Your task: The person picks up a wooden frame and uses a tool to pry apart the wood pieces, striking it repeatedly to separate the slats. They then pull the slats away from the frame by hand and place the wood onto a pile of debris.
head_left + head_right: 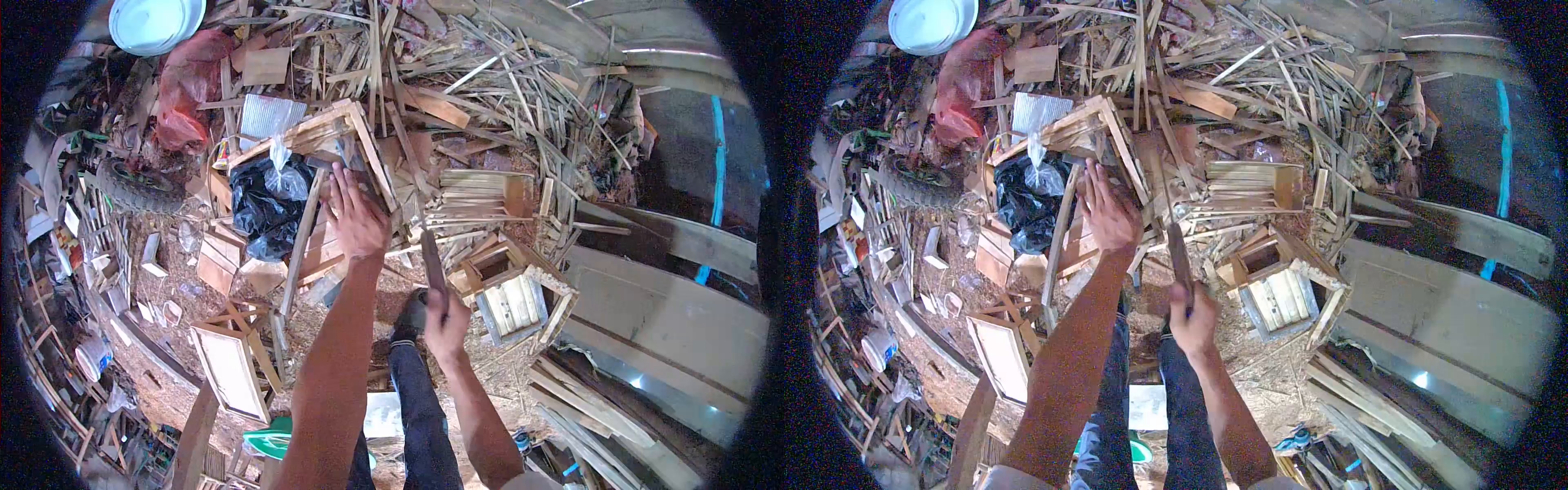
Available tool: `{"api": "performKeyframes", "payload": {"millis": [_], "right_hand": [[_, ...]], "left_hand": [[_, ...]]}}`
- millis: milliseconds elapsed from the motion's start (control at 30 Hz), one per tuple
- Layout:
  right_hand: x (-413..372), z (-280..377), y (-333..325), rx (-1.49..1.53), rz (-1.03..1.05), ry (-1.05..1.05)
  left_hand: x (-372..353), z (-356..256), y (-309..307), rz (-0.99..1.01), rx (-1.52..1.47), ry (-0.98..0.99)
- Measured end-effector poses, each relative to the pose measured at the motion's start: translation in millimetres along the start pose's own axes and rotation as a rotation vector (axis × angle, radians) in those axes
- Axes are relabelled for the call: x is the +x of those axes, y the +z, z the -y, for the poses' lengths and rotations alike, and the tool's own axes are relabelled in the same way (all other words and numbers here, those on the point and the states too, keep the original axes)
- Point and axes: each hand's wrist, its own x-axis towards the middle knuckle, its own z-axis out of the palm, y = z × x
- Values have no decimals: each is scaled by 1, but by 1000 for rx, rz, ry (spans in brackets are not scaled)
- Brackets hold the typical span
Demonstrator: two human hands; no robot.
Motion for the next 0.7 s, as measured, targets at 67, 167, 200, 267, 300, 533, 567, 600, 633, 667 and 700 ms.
{"api": "performKeyframes", "payload": {"millis": [67, 167, 200, 267, 300, 533, 567, 600, 633, 667, 700], "right_hand": [[-13, 35, -25, 14, -3, 86], [-28, 75, -53, 12, 75, 319], [-35, 76, -58, 26, 82, 379], [-39, 80, -66, 33, 112, 415], [-39, 86, -70, 28, 109, 417], [-22, 106, -80, 41, 137, 382], [-19, 102, -77, 18, 131, 393], [-17, 100, -75, -27, 141, 347], [-16, 99, -72, -16, 137, 346], [-16, 99, -69, -4, 119, 301], [-17, 97, -68, 1, 101, 258]], "left_hand": [[0, -2, -4, 0, 3, -2], [1, 4, 2, 1, 55, 11], [2, 4, 0, -5, 50, 18], [-1, 6, -1, -28, -48, 48], [-2, 7, 0, -25, -52, 48], [12, 21, -15, -164, -16, 261], [3, 21, -19, -161, -17, 265], [-7, 21, -26, -86, 5, 327], [-11, 22, -32, -14, 30, 390], [-14, 24, -37, 82, 26, 474], [-18, 19, -44, 84, 27, 476]]}}
